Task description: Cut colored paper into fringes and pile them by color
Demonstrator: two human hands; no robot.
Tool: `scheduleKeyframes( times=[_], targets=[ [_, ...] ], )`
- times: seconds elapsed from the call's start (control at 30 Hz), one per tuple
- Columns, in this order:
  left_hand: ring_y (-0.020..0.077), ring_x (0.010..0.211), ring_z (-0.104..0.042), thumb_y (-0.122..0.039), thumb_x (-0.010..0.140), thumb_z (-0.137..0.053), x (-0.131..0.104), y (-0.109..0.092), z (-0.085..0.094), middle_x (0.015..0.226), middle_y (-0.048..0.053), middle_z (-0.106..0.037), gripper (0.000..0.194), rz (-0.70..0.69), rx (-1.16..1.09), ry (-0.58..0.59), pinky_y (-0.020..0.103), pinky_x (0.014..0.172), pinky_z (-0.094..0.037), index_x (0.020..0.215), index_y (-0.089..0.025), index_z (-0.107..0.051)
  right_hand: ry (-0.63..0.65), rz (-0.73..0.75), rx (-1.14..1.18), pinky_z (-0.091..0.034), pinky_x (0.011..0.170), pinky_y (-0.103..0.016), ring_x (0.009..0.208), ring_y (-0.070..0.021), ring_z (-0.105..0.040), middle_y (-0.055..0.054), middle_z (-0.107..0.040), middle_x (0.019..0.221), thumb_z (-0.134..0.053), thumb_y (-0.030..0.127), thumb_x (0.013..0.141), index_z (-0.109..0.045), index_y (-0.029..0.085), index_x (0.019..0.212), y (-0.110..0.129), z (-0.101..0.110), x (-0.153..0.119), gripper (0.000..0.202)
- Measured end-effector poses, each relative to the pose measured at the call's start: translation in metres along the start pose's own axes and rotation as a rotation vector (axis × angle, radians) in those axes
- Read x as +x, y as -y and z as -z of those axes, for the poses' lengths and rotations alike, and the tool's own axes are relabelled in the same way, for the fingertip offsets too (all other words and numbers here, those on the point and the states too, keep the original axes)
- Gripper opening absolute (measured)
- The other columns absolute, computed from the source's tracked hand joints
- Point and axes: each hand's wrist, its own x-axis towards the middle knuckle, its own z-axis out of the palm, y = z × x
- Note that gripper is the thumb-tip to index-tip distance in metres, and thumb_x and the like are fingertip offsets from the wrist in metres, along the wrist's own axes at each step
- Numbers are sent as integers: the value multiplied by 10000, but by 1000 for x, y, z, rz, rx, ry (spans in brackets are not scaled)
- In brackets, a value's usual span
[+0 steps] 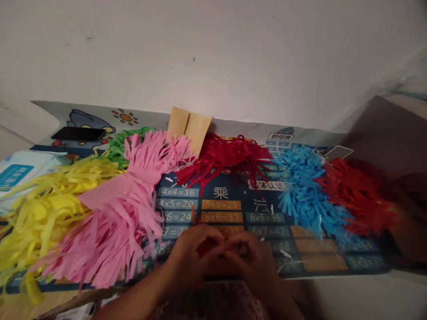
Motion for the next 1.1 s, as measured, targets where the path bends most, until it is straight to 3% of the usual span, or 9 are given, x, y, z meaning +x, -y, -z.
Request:
scheduleKeyframes(
  times=[0.13, 0.3, 0.43, 0.6, 0.77, 0.9, 1.1],
  targets=[
    [113, 656, -661, -200, 814, -650, 1, 0, 1, 725, -13, -712, 42, -10, 0, -23, 184, 622, -486, 782, -190, -677, 35, -136, 100, -509, 693, -236, 754, -163, -656, -8, -700, 850, -641, 229, 849, -675, 229, 923, -1, 5, 1, 81],
    [162, 785, -656, -338, 861, -635, 4, 2, 1, 834, 40, -713, 156, -184, 86, 46, 254, 713, -499, 870, -212, -727, -13, -37, -65, -480, 683, -244, 736, -167, -648, -1, -699, 781, -596, 256, 890, -694, 235, 820, -3, 6, 2, 122],
    [148, 717, -648, -376, 895, -601, 5, 3, 1, 727, 9, -710, 223, -190, 167, 45, 264, 713, -466, 782, -233, -730, -30, 6, -130, -465, 655, -235, 705, -158, -639, 6, -690, 754, -559, 246, 905, -680, 234, 804, -4, 5, 0, 158],
    [159, 775, -648, -405, 902, -581, 3, 5, 3, 812, 24, -719, 232, -207, 220, 58, 267, 711, -467, 863, -218, -713, -61, 7, -148, -449, 636, -226, 700, -149, -625, 7, -676, 762, -529, 219, 912, -652, 229, 807, -2, 2, -2, 162],
    [172, 787, -639, -328, 906, -590, 2, 4, 0, 826, 2, -715, 135, -248, 281, 101, 345, 830, -429, 891, -232, -684, -44, 72, -183, -448, 662, -220, 724, -143, -619, 12, -668, 789, -524, 210, 927, -632, 232, 831, 1, 4, -3, 146],
    [162, 824, -651, -296, 898, -605, 1, 4, -2, 866, 8, -720, 94, -298, 282, 27, 351, 900, -423, 924, -228, -664, -83, 127, -252, -457, 653, -227, 727, -149, -636, 9, -686, 805, -522, 209, 933, -638, 234, 852, 3, 6, -3, 144],
    [109, 778, -665, -204, 933, -521, -1, 4, -7, 850, -25, -733, 149, -500, 294, -76, 367, 1086, -308, 936, -249, -663, -132, 201, -285, -476, 690, -217, 763, -135, -664, 14, -709, 842, -543, 212, 937, -651, 236, 899, 5, 6, -6, 117]
  ],
)
